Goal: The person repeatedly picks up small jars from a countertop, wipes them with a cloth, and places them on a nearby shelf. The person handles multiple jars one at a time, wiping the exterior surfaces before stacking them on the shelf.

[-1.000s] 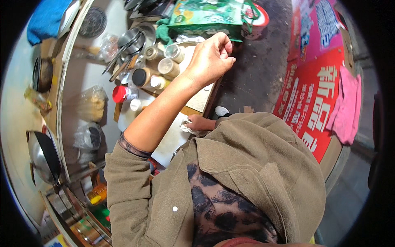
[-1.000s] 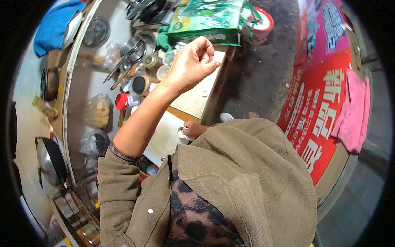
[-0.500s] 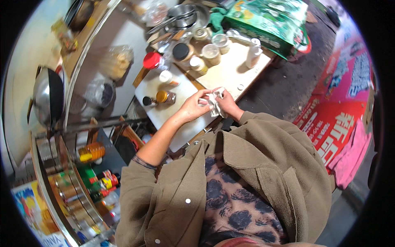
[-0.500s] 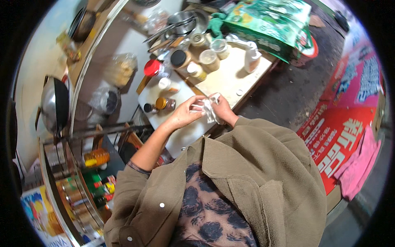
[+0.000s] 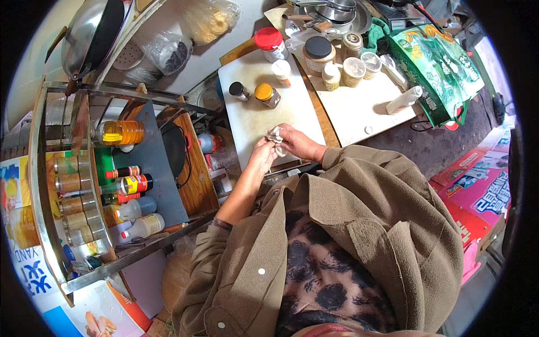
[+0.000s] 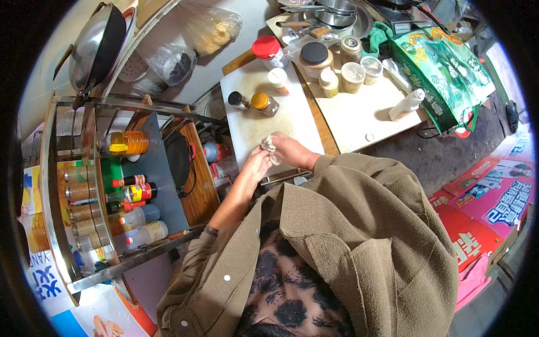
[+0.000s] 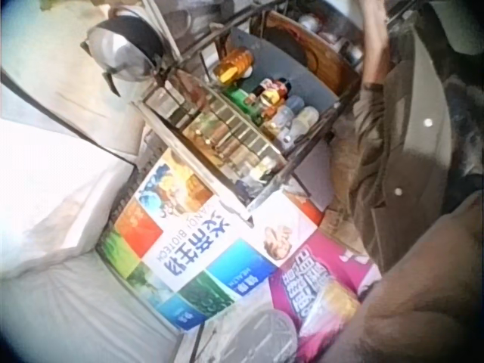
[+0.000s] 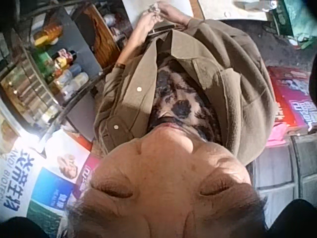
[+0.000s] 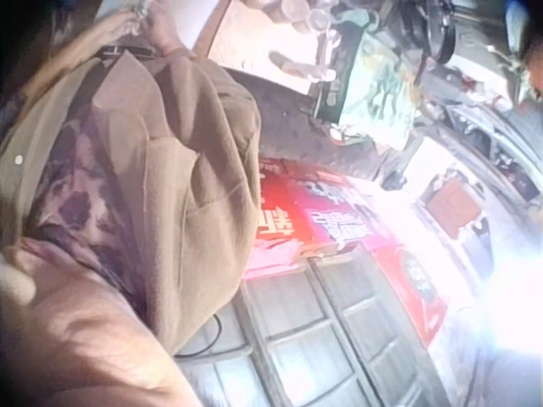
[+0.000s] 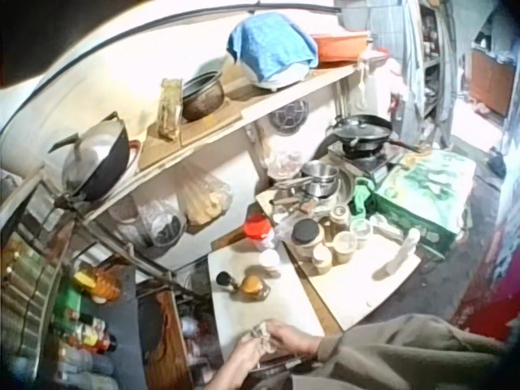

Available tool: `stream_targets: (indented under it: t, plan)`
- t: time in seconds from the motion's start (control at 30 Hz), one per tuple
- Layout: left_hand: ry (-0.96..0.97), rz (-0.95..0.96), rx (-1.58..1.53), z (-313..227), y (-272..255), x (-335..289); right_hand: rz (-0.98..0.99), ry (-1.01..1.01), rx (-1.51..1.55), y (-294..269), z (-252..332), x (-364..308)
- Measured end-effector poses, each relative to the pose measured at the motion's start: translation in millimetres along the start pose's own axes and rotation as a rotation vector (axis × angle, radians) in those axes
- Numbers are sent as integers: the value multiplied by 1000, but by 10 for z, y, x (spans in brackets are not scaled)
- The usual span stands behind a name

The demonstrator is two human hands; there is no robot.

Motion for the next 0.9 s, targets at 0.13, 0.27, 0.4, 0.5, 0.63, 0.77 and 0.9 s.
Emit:
stream_targets:
  t: [0.13,0.27,0.4,0.5,0.63,0.77,0.9]
  plan:
    - [103,-24,191,-378,145,-85,-38,89,-367,-414,-353,-222]
    - [541,-88,660,-1290,749,-107,208,79,-825,-545,-558,-607]
    - [942,-80,1017,-1969,1830,-15,104,50,-639,-646,-613,-770]
    - [1105,-117,1294,-2302,2632,226,74,41,-514,-685,-623,-787]
    - [809,-377,1646,-2455,3018,913,-9,-17,-396,-792,-507,-841]
    - [734,-429,1732,-2515,3056,1241,-44,15,-371,-835,-453,-942]
    - [787,-458,1716,-2533,3015,1208,-22,21,-424,-842,-427,-951]
Point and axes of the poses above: each hand's wrist, its own x-axis towards the middle knuckle, its own y-axis out of the palm, z = x × y, the point moved 10 cm from there along x, towards the middle knuckle, and after that the axes turned 12 degrees about -y, right-handed, at the moved point
